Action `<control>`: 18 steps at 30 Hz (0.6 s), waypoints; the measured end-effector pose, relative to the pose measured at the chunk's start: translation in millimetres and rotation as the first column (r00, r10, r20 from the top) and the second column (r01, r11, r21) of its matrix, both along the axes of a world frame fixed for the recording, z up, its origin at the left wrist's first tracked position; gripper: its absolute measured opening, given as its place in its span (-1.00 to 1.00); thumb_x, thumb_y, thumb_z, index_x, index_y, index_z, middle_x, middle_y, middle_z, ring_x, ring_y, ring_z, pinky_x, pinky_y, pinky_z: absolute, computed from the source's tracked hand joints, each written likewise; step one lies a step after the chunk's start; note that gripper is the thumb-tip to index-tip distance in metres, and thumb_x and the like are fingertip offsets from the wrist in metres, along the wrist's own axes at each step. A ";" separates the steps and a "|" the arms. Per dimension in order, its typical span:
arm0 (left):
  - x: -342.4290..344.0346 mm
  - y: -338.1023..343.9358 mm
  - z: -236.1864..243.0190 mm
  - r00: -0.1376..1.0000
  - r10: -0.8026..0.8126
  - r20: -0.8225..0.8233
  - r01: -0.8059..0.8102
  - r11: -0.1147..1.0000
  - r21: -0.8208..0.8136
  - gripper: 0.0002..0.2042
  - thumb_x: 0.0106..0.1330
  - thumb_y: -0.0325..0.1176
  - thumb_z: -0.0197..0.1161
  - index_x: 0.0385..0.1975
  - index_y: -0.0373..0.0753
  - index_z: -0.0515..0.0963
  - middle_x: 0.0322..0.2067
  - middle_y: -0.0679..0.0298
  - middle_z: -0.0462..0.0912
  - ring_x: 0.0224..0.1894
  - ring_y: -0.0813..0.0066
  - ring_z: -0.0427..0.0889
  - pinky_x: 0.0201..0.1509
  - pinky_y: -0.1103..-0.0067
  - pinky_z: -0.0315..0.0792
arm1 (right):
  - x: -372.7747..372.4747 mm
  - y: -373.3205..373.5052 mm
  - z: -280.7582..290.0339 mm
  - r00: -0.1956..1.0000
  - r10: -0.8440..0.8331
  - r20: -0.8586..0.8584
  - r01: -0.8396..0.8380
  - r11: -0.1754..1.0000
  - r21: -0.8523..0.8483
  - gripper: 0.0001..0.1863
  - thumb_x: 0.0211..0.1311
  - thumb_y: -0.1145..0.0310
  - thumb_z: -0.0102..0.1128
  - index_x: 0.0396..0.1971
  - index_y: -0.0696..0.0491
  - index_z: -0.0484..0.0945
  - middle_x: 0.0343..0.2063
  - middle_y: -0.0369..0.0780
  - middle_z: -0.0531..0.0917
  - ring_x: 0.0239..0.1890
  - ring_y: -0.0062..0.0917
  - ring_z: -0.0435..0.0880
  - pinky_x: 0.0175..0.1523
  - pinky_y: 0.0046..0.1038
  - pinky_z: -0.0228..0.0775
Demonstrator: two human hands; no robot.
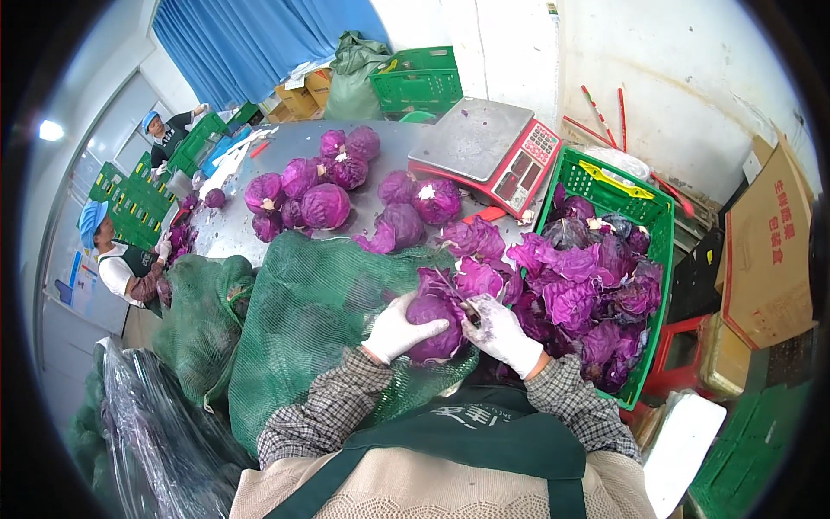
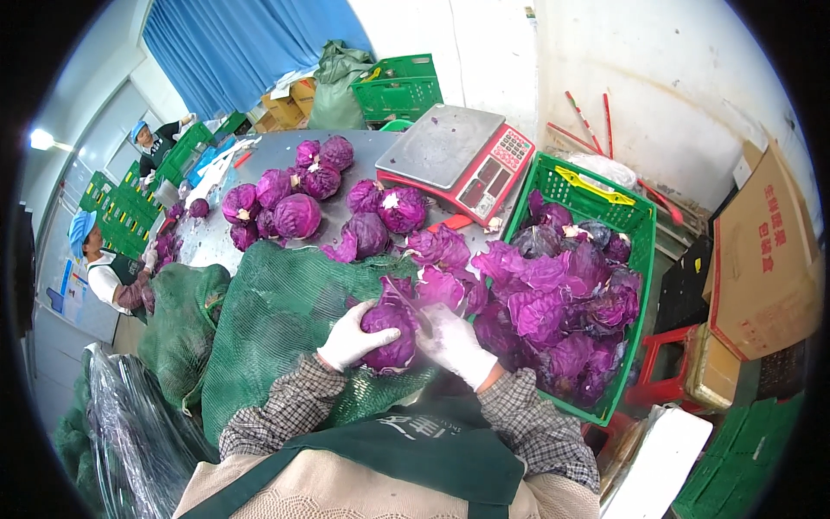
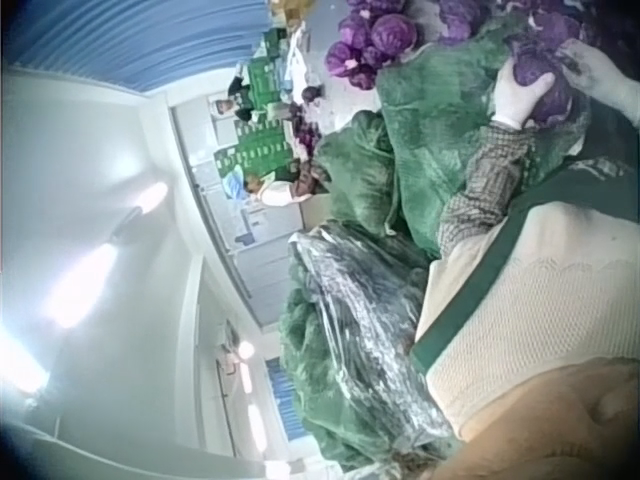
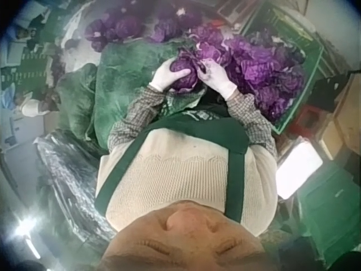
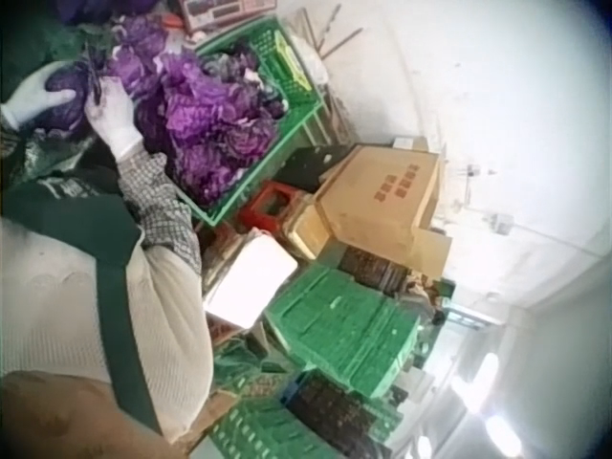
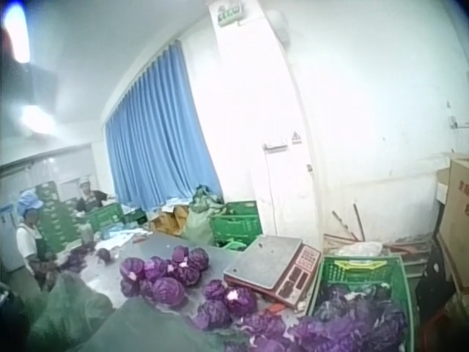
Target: Trim and weigh heads of red cabbage for packaging.
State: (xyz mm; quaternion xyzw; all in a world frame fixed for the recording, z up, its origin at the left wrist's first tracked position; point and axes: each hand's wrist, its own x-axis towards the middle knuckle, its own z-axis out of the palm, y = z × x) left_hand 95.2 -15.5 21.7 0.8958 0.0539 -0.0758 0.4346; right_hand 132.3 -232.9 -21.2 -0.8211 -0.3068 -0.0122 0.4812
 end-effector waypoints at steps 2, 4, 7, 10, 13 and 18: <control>1.4 -1.5 -0.1 0.999 0.041 0.005 -0.041 0.997 0.061 -0.16 -0.05 -0.09 0.50 0.16 -0.49 0.25 -0.02 0.01 0.51 -0.01 0.35 0.55 0.13 0.49 0.43 | -0.5 6.8 11.0 0.990 -0.119 -0.077 0.099 0.968 -0.229 -0.68 0.10 0.28 0.10 -0.15 0.09 0.50 -0.23 -0.08 0.58 -0.24 -0.20 0.61 -0.12 -0.33 0.50; 4.6 -3.9 -9.5 0.999 0.050 0.004 -0.050 0.998 0.030 -0.16 -0.04 -0.05 0.48 0.15 -0.50 0.26 -0.05 0.00 0.54 -0.03 0.35 0.56 0.12 0.50 0.44 | 17.7 4.4 -63.6 0.973 -0.095 -0.211 0.104 0.994 0.031 -0.71 0.14 0.33 0.06 -0.16 0.12 0.47 -0.32 -0.15 0.58 -0.29 -0.31 0.62 -0.19 -0.36 0.49; -1.2 -5.5 30.9 0.979 0.107 -0.172 -0.143 0.967 -0.211 -0.20 -0.03 0.02 0.45 0.09 -0.48 0.34 -0.07 0.01 0.56 -0.02 0.33 0.56 0.11 0.50 0.42 | 21.5 -14.8 -28.0 0.744 0.040 -0.667 0.216 0.930 0.297 -0.69 0.10 0.59 0.14 -0.12 0.19 0.41 -0.48 -0.36 0.52 -0.50 -0.72 0.52 -0.46 -0.65 0.40; 8.8 12.7 -0.5 0.985 0.069 -0.157 -0.113 0.950 -0.292 -0.20 -0.01 -0.01 0.46 0.09 -0.51 0.32 -0.05 0.00 0.55 -0.02 0.33 0.56 0.10 0.49 0.43 | 19.1 -22.1 -40.8 0.597 0.116 -0.794 0.367 0.840 0.399 -0.71 0.11 0.58 0.16 -0.15 0.18 0.40 -0.61 -0.35 0.50 -0.68 -0.70 0.45 -0.61 -0.61 0.35; 15.9 20.7 -0.7 0.977 0.078 -0.199 -0.136 0.944 -0.300 -0.37 0.10 -0.15 0.39 0.07 -0.48 0.38 -0.07 0.03 0.55 -0.08 0.35 0.57 0.06 0.48 0.46 | 25.3 -26.6 -49.4 0.552 0.150 -0.820 0.379 0.831 0.407 -0.73 0.11 0.57 0.16 -0.16 0.16 0.41 -0.61 -0.33 0.51 -0.71 -0.69 0.44 -0.63 -0.60 0.35; 14.9 37.0 -23.7 0.965 0.156 -0.213 -0.233 0.880 -0.414 -0.42 0.15 -0.18 0.35 0.07 -0.46 0.38 -0.06 0.06 0.55 -0.07 0.35 0.57 0.09 0.49 0.44 | 20.0 -40.7 -46.6 0.526 0.209 -0.824 0.445 0.758 0.477 -0.94 0.12 0.56 0.15 -0.42 0.10 0.46 -0.64 -0.33 0.51 -0.74 -0.68 0.44 -0.68 -0.61 0.31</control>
